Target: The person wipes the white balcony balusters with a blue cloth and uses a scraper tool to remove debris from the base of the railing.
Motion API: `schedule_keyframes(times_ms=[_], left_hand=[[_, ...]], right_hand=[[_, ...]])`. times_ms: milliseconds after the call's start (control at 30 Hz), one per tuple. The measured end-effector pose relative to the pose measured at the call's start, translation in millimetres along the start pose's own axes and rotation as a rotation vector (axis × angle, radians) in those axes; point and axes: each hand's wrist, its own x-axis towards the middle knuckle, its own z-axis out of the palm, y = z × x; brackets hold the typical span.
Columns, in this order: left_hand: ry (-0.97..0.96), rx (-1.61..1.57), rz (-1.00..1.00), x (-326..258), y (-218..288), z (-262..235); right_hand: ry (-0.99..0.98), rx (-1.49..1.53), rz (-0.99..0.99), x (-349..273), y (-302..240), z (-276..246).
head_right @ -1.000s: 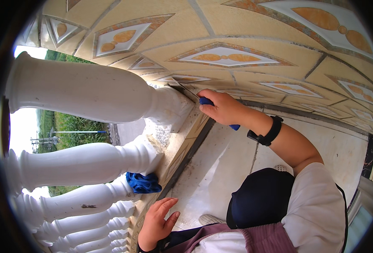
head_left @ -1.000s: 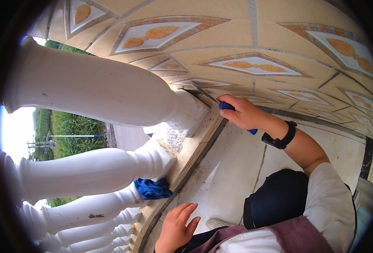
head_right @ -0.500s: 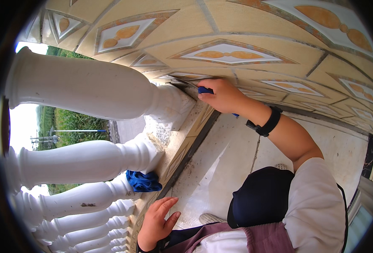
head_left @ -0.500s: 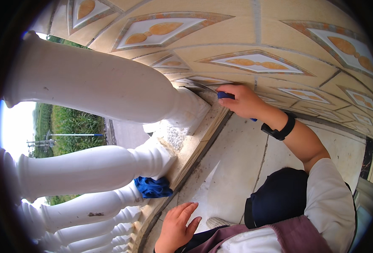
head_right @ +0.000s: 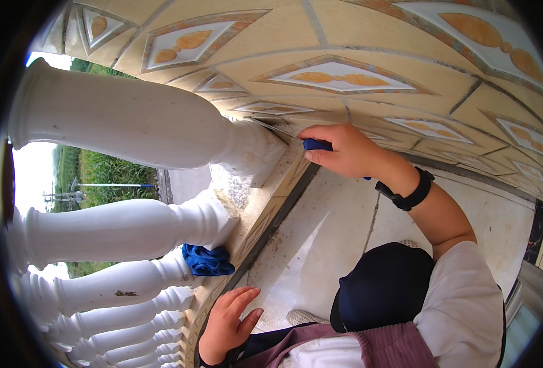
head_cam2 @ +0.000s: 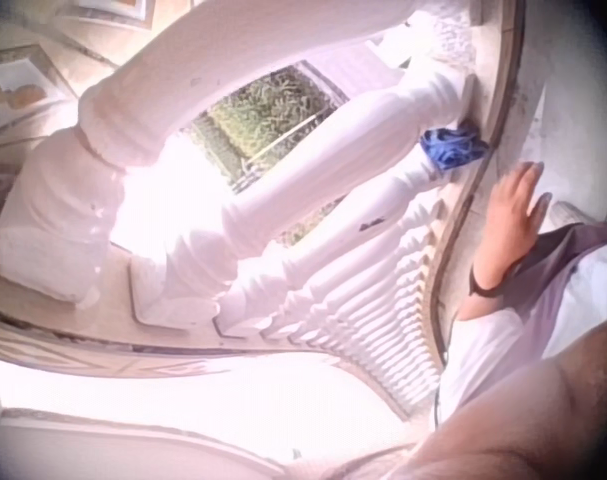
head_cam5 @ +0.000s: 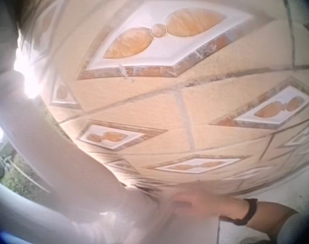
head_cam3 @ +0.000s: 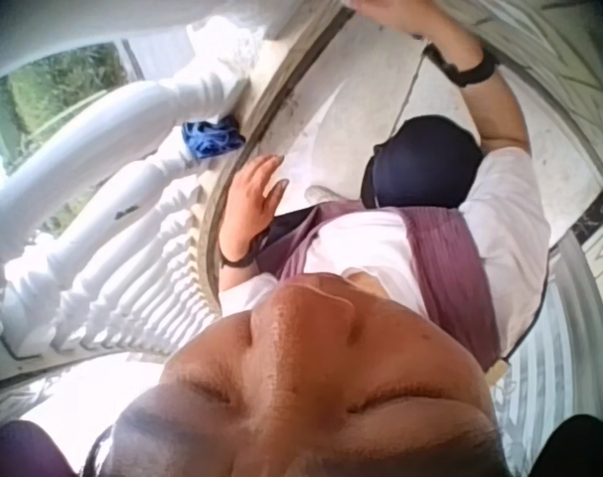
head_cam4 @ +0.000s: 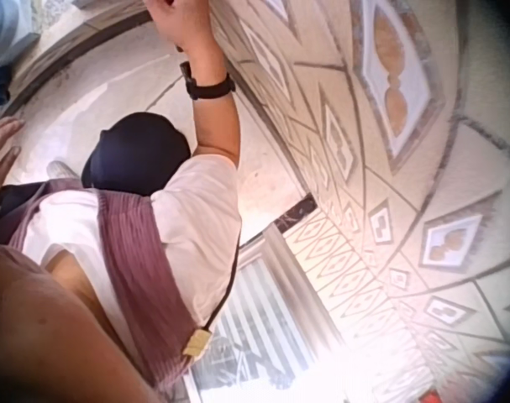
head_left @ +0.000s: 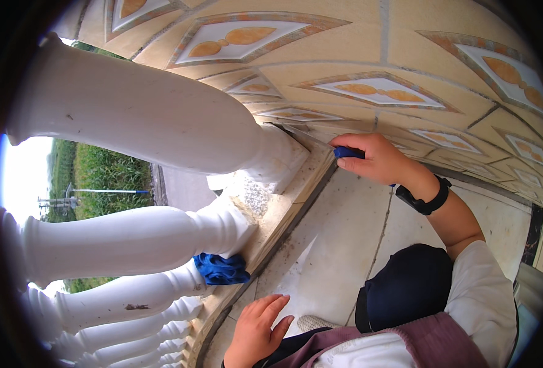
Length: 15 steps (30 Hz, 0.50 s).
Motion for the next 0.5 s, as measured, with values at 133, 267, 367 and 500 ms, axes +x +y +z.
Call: schedule_keyframes(times_ms=[133, 267, 367, 500], left_hand=[[-0.008, 0.012, 0.008, 5.6, -3.1, 4.5], [0.002, 0.029, 0.020, 7.3, -6.1, 7.9], [-0.026, -0.003, -0.014, 11.8, -2.3, 6.3], [-0.037, -0.022, -0.009, 12.8, -5.7, 9.7]], right_hand=[[0.077, -0.171, -0.180, -5.8, 0.4, 18.7], [0.143, -0.149, -0.332, -23.5, 26.1, 61.3], [0.224, -0.305, -0.234, -38.9, 45.4, 82.3], [0.194, -0.387, -0.279, -35.7, 52.5, 89.4]])
